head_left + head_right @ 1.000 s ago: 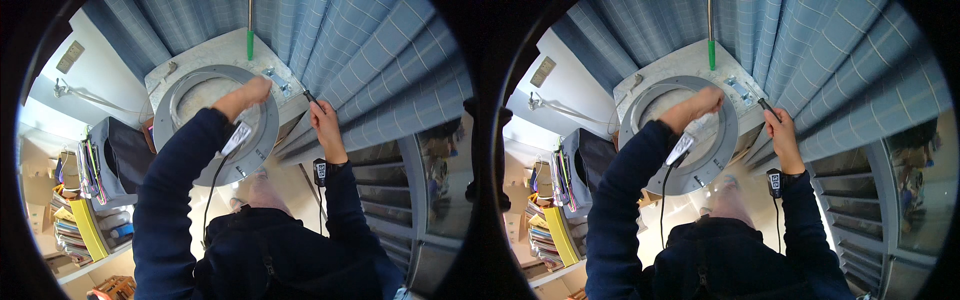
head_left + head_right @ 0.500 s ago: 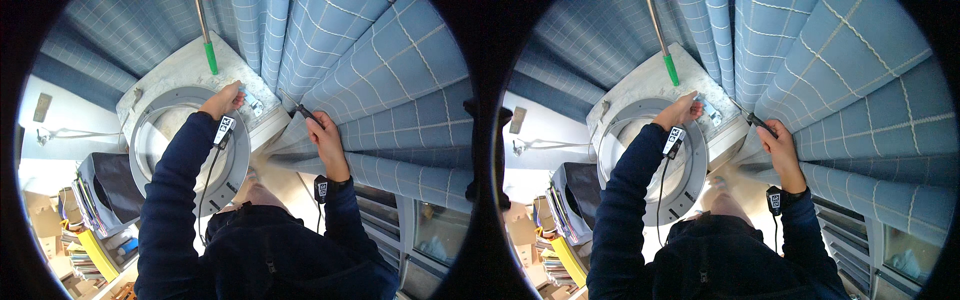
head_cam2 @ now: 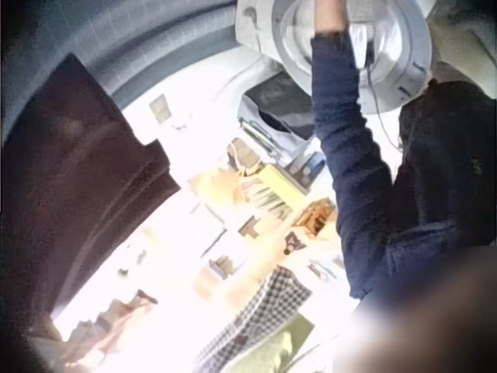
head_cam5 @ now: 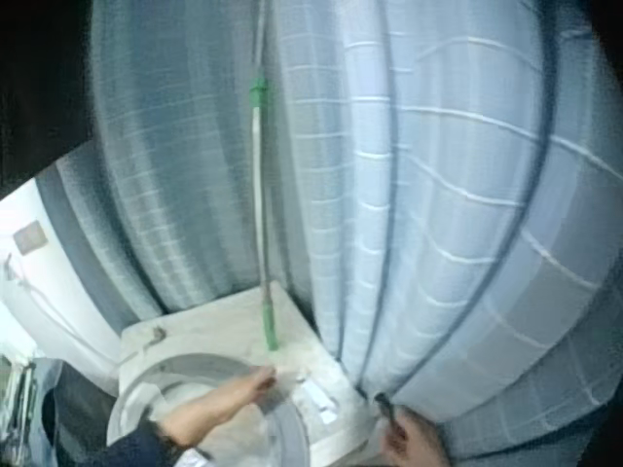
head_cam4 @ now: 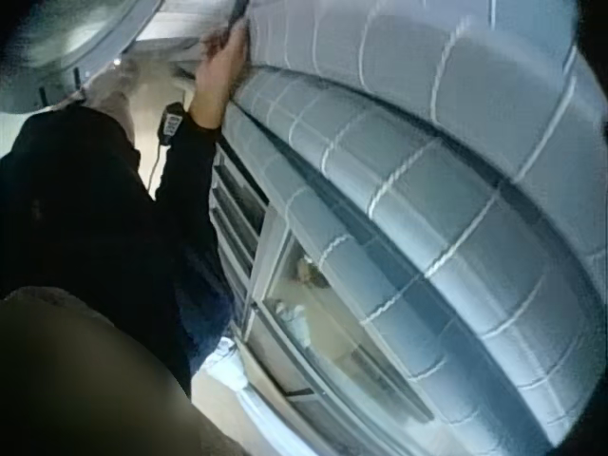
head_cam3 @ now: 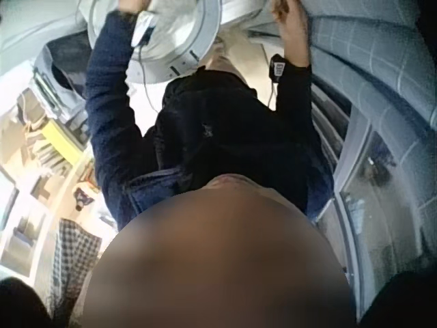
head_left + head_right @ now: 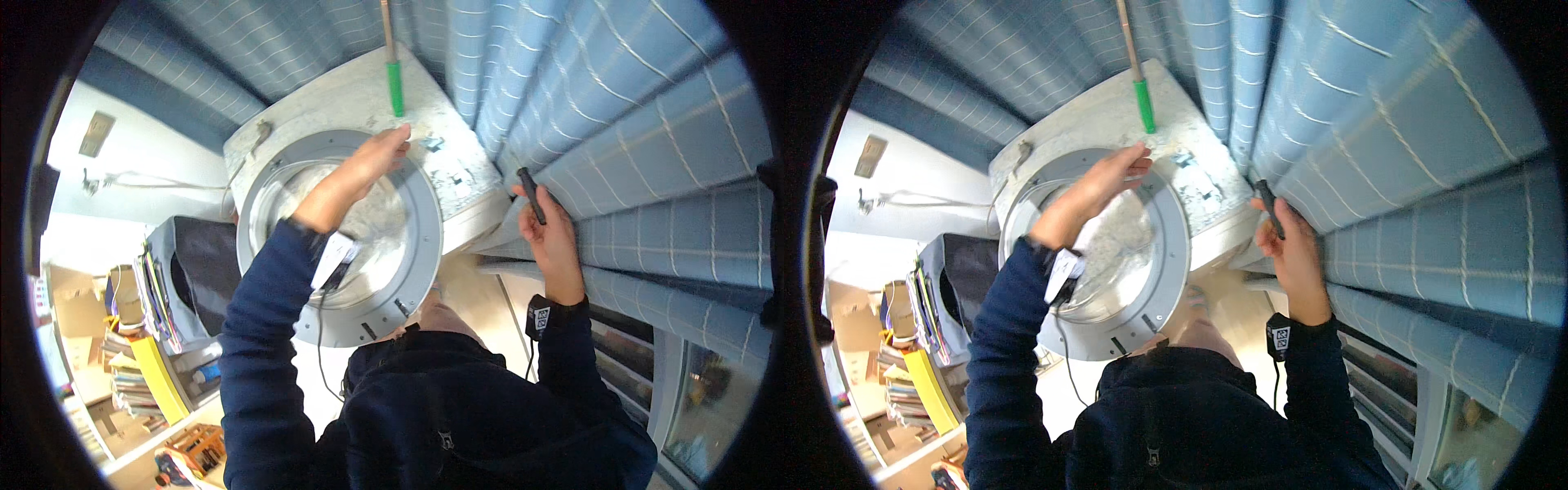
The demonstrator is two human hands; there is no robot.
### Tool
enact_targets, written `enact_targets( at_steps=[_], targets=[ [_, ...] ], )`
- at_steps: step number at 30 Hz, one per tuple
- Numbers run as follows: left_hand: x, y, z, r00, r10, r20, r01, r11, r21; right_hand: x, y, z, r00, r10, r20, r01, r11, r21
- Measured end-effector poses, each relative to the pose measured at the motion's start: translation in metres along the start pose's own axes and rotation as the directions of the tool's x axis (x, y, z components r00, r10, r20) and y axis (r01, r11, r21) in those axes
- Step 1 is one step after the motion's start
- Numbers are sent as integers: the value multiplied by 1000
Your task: The person uses a screwdriver to remove screws from the circular door frame of a washing machine, then detaches the door and removes the door latch assembly. The removed parts are set aside.
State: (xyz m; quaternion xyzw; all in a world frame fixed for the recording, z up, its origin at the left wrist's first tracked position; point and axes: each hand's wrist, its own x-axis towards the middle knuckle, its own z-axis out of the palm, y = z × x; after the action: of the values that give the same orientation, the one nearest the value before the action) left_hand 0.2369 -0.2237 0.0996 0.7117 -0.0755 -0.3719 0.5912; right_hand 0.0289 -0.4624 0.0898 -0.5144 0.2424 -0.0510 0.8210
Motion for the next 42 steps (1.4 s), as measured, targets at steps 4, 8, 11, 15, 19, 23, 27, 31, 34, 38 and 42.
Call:
enact_targets(
  at_steps=[4, 8, 11, 15, 19, 23, 27, 31, 34, 38, 42],
  targets=[
    [-116, 4, -110, 943, 285, -171, -245, 943, 225, 11, -6, 32, 993, 11, 118, -35, 979, 203],
    [-195, -28, -207, 745, 143, -651, -89, 989, 116, 26, -29, 100, 978, -205, -36, 209, 967, 144],
    [-217, -61, -251, 687, 101, -720, -69, 995, 74, 39, -42, 175, 926, -219, 308, 278, 947, -163],
    [-206, -103, -285, 723, 185, -665, -144, 983, 117, 85, -19, 299, 684, -160, 712, 697, 431, -572],
    [-156, -129, -302, 749, 289, -597, -231, 957, 174, 140, 8, 397, 604, 94, 792, 791, -195, -580],
    [-100, -140, -305, 664, 563, -493, -282, 798, 532, 153, 63, 444, 629, 177, 757, 756, -365, -543],
    [-59, -140, -308, 699, 646, -308, -398, 709, 582, 154, 86, 454, 683, 208, 700, 710, -416, -568],
    [-34, -135, -310, 659, 734, -162, -522, 602, 604, 161, 84, 458, 763, 262, 592, 644, -389, -658],
    [-25, -131, -314, 656, 747, -109, -549, 571, 610, 163, 85, 458, 762, 230, 605, 645, -349, -680],
    [-17, -132, -317, 645, 761, -75, -559, 536, 632, 168, 89, 458, 770, 228, 595, 635, -350, -688],
    [-12, -136, -314, 616, 784, -81, -564, 510, 650, 169, 88, 458, 744, 284, 605, 667, -379, -641]
  ],
)
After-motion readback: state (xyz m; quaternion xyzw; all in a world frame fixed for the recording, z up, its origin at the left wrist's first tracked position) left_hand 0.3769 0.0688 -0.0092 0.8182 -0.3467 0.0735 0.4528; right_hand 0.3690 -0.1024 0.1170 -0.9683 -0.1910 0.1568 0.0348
